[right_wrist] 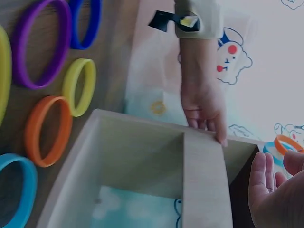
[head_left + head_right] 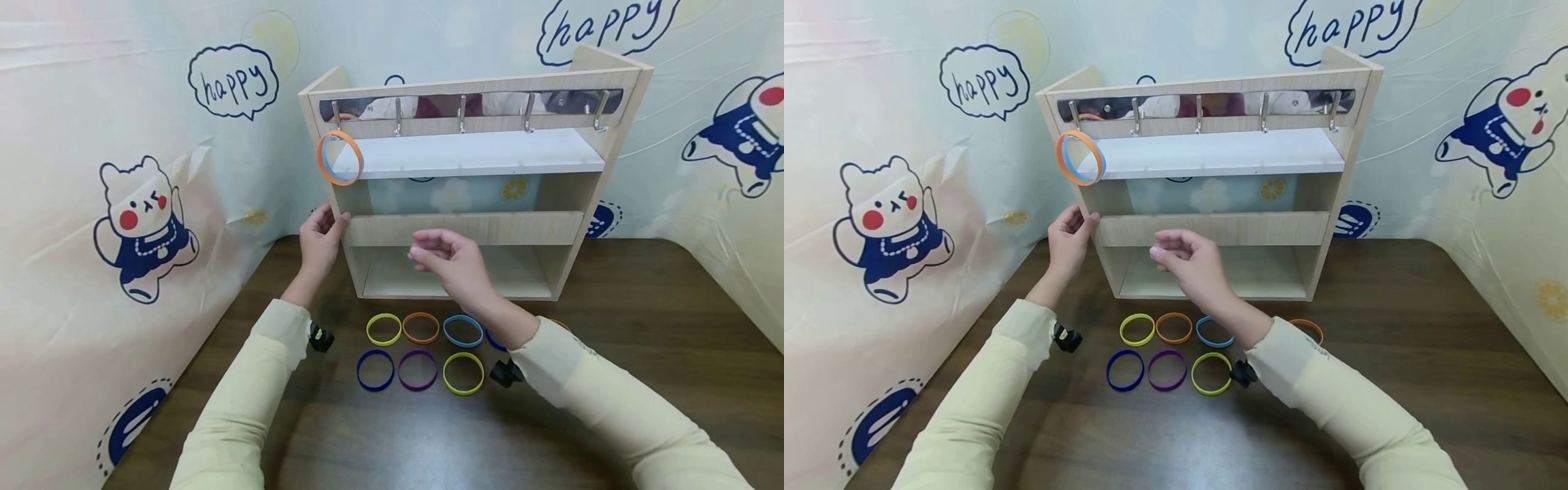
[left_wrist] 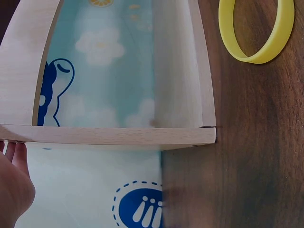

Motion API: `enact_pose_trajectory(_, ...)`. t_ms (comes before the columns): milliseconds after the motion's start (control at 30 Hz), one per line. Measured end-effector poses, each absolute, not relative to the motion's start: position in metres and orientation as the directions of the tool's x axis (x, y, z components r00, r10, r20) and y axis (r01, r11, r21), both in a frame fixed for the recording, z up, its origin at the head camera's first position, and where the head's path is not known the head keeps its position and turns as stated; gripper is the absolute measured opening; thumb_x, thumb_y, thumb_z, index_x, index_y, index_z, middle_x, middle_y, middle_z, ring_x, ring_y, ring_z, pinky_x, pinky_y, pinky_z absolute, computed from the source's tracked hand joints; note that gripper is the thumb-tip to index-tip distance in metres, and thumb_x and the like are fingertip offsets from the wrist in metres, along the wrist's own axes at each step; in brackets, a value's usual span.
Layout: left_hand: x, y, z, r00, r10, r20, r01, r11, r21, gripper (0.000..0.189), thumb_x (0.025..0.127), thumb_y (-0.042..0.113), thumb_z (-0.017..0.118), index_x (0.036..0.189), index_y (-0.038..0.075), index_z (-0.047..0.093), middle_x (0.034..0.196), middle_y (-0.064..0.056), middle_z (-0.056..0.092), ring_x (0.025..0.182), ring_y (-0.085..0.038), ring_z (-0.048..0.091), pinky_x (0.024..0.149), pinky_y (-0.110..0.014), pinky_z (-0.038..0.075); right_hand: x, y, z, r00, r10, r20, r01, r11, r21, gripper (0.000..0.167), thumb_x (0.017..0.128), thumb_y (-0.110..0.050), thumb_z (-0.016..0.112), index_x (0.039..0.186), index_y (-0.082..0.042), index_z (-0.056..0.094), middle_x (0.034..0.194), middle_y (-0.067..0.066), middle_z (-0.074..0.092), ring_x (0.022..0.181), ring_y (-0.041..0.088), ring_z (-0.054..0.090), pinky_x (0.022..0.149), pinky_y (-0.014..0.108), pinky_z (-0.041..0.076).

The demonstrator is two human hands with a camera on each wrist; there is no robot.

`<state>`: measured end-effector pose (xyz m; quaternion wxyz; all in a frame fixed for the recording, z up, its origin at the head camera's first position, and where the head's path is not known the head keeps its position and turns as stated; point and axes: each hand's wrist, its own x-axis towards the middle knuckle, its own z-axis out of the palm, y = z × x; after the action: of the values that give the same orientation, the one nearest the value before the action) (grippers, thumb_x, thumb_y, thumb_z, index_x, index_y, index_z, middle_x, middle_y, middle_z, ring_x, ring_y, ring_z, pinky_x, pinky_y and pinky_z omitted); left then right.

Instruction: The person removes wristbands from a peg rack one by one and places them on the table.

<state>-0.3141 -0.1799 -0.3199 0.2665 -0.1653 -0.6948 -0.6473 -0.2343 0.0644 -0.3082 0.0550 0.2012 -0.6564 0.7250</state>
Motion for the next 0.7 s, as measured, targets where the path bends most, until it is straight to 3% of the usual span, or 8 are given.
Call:
enact_pose_trajectory(133,-0.314,-0.181,-0.32,-0.81,-0.118,0.574,0.562,0.12,0.818,0.038,0.092,0.005,0.065,0.126,-0.009,0.058,0.116,-0.024,0.064,0.094,-0.012,0.062,0.08,-0.024,0.051,-0.239,0.052,-0.298,-0.895,-0.177,0.409,-0.379,-0.18,-0.908,0.03,0.09,0.0,0.066,0.117,0.012,0.059,0.109,0.027,0.062,0.095,0.034,0.065,0.077,0.035,0.055)
enact_pose_trajectory(367,-0.315,-0.18,-0.319,-0.808,-0.115,0.577,0.569,0.101,0.816,0.038,0.091,0.005,0.065,0.126,-0.008,0.059,0.118,-0.026,0.063,0.095,-0.013,0.063,0.081,-0.025,0.051,-0.248,0.033,-0.275,-0.894,-0.151,0.421,-0.385,-0.222,-0.896,0.026,0.091,-0.004,0.068,0.115,0.005,0.062,0.104,0.016,0.066,0.092,0.023,0.067,0.078,0.035,0.055)
enact_pose_trajectory(700,-0.314,-0.18,-0.32,-0.81,-0.126,0.573,0.559,0.129,0.819,0.036,0.091,0.008,0.066,0.125,-0.005,0.062,0.117,-0.018,0.066,0.098,-0.014,0.064,0.084,-0.027,0.051,-0.26,0.008,-0.253,-0.911,-0.103,0.399,-0.365,-0.245,-0.898,0.029,0.089,-0.006,0.07,0.116,0.002,0.063,0.103,0.013,0.065,0.093,0.026,0.066,0.079,0.033,0.055)
